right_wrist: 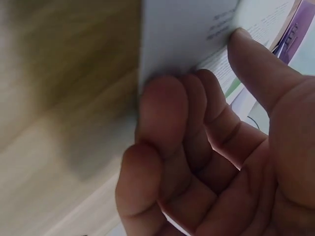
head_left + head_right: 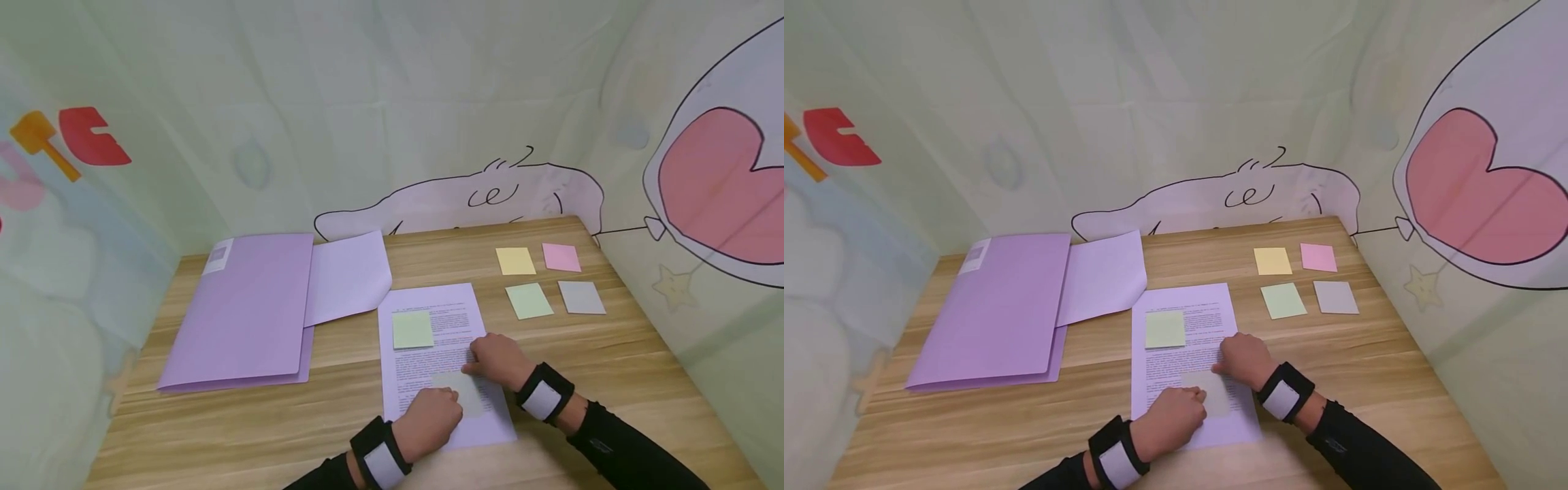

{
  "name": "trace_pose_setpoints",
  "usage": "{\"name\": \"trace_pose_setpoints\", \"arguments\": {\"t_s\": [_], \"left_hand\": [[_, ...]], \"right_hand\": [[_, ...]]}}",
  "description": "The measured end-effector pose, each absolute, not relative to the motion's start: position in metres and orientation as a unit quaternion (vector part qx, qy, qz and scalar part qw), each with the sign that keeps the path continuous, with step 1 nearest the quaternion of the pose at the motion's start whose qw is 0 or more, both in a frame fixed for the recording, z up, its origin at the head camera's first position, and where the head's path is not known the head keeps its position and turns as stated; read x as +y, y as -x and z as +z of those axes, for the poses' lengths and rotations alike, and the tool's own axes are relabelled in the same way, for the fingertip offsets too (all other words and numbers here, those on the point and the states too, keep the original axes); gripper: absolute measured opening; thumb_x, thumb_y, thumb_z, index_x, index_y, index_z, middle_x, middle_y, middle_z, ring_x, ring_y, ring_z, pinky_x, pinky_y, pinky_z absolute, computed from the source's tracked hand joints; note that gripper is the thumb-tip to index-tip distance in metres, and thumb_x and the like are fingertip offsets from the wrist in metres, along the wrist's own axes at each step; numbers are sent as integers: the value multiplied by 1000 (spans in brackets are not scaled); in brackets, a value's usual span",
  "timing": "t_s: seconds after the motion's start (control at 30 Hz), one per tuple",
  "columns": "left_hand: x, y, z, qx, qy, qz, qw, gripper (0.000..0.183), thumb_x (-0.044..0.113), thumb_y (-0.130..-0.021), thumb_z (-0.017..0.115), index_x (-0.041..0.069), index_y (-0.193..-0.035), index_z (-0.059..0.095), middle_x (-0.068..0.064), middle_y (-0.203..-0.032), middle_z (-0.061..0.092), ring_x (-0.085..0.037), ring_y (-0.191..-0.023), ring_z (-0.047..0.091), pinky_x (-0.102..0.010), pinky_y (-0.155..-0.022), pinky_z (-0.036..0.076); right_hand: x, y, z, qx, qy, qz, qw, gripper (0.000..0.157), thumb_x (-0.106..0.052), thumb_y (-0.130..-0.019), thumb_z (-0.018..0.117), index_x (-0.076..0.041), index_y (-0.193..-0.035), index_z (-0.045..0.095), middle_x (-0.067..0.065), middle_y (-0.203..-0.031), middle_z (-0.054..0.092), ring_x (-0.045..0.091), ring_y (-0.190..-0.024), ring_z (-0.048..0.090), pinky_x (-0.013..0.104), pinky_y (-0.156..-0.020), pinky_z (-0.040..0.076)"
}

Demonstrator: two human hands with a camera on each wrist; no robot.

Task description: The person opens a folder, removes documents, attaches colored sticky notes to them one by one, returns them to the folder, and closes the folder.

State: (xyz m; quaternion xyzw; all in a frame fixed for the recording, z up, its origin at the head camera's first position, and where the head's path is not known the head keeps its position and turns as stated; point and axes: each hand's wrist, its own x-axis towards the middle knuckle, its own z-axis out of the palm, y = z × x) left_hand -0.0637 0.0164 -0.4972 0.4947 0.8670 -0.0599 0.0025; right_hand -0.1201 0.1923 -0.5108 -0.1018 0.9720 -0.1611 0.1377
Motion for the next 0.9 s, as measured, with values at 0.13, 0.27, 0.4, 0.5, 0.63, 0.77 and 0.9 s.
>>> {"name": "trace_pose_setpoints", "arguments": {"t_s": [0.13,0.27,0.4,0.5,0.63,0.77,0.9], "left_hand": [[15,65,-496,868,-493,-53,12,9,19,-83,70,21,-75,73,6,-65,54,-6,-59,53,-21,-45,40],[13,67,-497,868,-493,-51,24,9,25,-84,70,22,-77,73,8,-69,55,-5,-62,54,-21,-47,41],[8,69,-497,864,-501,-26,52,9,28,-85,69,21,-81,74,9,-79,59,-4,-70,56,-20,-52,44],[0,72,-498,858,-508,10,78,11,30,-86,68,19,-85,73,8,-96,63,-4,-87,59,-21,-62,48],[-16,77,-500,855,-495,93,121,17,28,-90,63,16,-93,73,5,-110,64,-7,-101,59,-23,-77,49],[-37,88,-499,880,-402,213,138,24,24,-94,57,9,-107,70,-2,-116,64,-15,-109,58,-31,-89,47],[-58,104,-499,882,-246,379,137,35,20,-96,54,-1,-124,58,-13,-122,59,-25,-112,56,-39,-91,46]], "right_hand": [[198,118,-511,970,91,-169,147,27,-28,-76,79,-10,-66,61,-1,-55,46,15,-51,43,28,-49,31],[204,117,-510,971,75,-170,152,26,-28,-76,79,-10,-67,61,-1,-55,47,15,-51,44,28,-48,32],[209,117,-510,970,63,-173,156,26,-28,-76,79,-10,-69,62,0,-57,49,16,-53,46,28,-50,34],[208,117,-509,970,68,-175,156,27,-29,-76,79,-9,-72,62,0,-59,49,16,-55,46,29,-51,35],[208,116,-510,969,75,-181,152,27,-27,-76,79,-8,-76,60,1,-62,49,17,-56,47,29,-52,37],[208,116,-514,972,101,-169,124,29,-26,-74,81,-8,-83,61,1,-69,49,17,-61,45,29,-55,38],[210,115,-518,973,161,-150,61,34,-25,-70,84,-7,-90,64,3,-81,54,19,-72,45,31,-63,40]]}}
